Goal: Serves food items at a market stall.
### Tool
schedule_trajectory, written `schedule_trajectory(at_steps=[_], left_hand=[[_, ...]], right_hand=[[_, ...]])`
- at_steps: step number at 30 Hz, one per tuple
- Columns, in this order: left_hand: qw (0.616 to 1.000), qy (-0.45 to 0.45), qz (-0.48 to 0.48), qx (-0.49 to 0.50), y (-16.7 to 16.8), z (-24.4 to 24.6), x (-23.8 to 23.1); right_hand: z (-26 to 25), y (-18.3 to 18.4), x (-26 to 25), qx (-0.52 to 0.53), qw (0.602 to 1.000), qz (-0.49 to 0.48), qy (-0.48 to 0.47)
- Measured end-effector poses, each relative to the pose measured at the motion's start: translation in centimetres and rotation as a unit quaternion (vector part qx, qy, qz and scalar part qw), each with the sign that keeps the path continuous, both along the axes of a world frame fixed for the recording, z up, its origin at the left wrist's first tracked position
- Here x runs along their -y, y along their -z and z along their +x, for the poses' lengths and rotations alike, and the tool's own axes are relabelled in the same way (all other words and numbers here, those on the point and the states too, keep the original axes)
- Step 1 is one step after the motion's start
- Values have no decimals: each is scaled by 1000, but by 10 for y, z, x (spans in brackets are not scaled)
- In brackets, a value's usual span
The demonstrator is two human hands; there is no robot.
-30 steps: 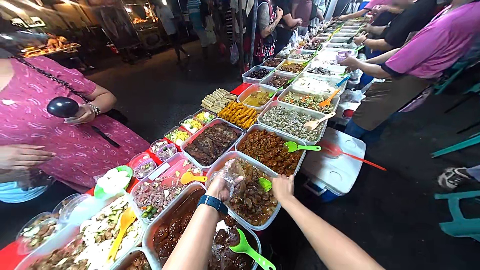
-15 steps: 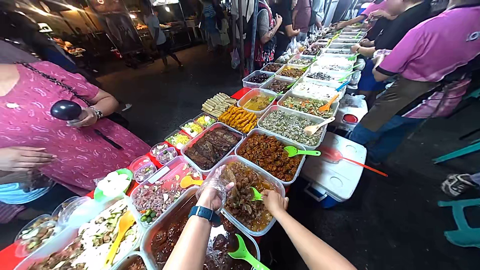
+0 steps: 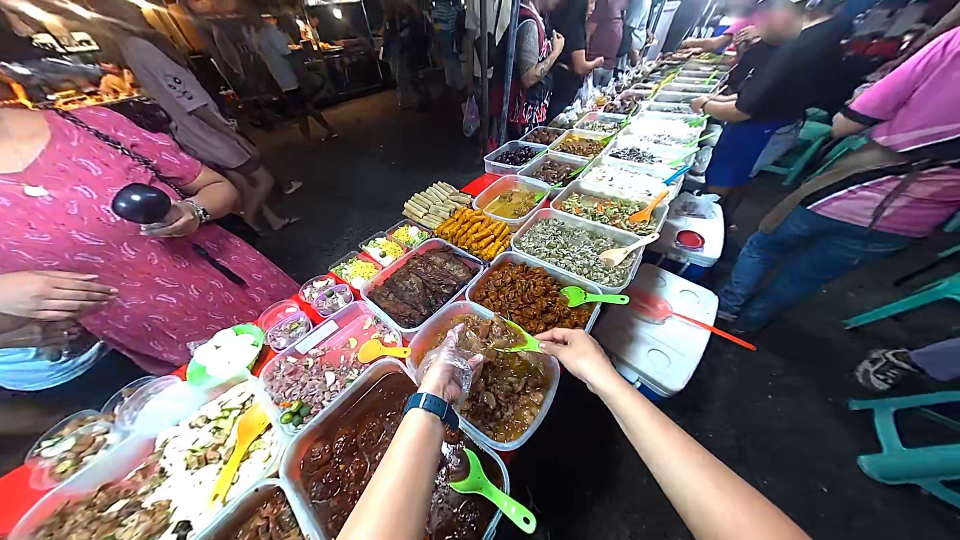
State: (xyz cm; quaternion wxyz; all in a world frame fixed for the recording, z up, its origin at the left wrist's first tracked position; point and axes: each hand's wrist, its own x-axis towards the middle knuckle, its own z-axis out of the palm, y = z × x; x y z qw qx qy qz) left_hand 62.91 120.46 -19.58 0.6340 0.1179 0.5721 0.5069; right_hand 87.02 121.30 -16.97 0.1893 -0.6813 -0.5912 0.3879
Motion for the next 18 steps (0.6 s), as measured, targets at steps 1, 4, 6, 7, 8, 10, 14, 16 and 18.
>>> schedule_trajectory(at_steps=[1,4,6,7,8,10,14,16,18], left_hand=[[1000,-2,-2,8,0,4,0],[1000,-3,-6,26,-1,16,-1],[999,-6,5,35,-4,21,-2],[999,-7,8,36,-5,23,-3],[999,-8,6,38,-8,24,-3],[999,-13,0,41,-12,26,-4],[999,-19,6,39,-13,26,-8],[999,-20,9,33,-10,25,-10],[1000,-18,9,22,-6,25,-14]], right_hand=[[-7,-16,1,21,1000,11,-5],[-29,-53,8,124,990,69,-25],[-44,-67,15,191,974,114,-48],[-51,-71,17,223,965,128,-59],[-56,-73,18,250,956,137,-69],[-59,-74,19,271,949,147,-72],[-51,-65,16,259,954,143,-40],[-47,-59,16,250,959,133,-30],[-47,-54,16,236,963,132,-20]])
